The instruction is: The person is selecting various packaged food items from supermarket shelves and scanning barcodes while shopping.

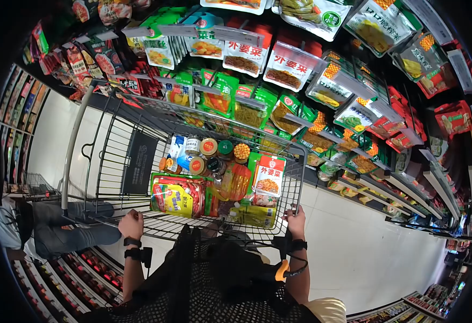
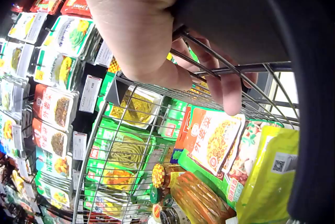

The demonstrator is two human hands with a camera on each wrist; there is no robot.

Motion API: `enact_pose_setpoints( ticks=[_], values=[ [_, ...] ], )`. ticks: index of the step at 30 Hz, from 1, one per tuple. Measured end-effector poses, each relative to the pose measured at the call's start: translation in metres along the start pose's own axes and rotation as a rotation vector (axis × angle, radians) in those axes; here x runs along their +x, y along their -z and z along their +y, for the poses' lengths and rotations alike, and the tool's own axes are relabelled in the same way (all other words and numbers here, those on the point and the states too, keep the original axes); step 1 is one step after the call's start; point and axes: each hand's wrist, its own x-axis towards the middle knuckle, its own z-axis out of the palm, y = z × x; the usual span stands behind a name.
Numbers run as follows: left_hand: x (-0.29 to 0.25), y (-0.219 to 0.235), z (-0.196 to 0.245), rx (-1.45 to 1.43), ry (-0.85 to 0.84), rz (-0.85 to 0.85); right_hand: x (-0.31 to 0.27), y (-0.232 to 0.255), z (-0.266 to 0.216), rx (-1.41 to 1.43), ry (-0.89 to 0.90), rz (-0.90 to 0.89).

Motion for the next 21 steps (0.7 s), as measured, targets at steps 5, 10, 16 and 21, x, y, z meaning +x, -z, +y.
enact_pose_setpoints(
  ticks=[5, 10, 16, 21],
  values=[
    [0.0000, 0.0052, 0.0025, 0.001, 0.014, -0.003, 0.0041, 0.0005, 0.0004, -0.037, 0.022, -0.023],
    [0.0017, 0.0023, 0.0013, -0.036, -0.002, 0.033, 0.0074, 0.0010, 0.0010, -0.034, 0.027, -0.024],
    [0.0001, 0.0038, 0.0022, -0.050, 0.020, 0.013, 0.0059, 0.0007, 0.0009, -0.028, 0.007, -0.021],
    [-0.0024, 0.0067, -0.0016, -0.010, 0.035, 0.011, 0.0051, -0.0044, -0.0010, -0.049, -0.002, -0.025]
  ],
)
